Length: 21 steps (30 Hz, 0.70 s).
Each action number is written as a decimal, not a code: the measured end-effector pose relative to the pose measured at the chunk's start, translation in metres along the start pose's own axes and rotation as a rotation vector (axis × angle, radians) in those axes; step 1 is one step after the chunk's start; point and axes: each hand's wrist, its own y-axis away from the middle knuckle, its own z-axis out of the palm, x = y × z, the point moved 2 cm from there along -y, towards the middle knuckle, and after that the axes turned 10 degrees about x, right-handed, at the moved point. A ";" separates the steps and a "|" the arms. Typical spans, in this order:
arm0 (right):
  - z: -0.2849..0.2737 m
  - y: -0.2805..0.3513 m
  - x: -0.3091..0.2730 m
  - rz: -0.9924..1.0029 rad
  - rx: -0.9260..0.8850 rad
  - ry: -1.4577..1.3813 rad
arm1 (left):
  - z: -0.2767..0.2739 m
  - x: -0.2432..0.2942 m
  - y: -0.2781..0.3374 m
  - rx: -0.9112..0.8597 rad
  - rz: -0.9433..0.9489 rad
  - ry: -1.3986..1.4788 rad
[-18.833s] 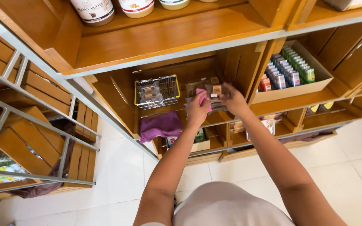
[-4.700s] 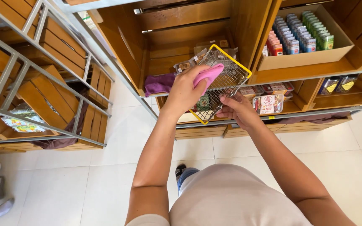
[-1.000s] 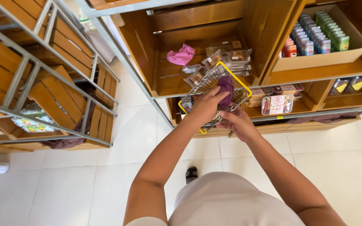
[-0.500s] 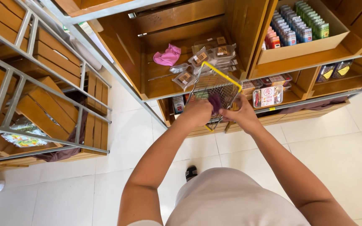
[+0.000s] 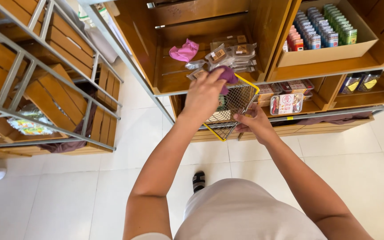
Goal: Wiping down store shelves and food products with a cleaning cloth.
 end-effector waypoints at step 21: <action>-0.036 0.035 0.033 -0.062 -0.092 0.123 | 0.048 0.052 0.109 -0.137 -0.349 0.066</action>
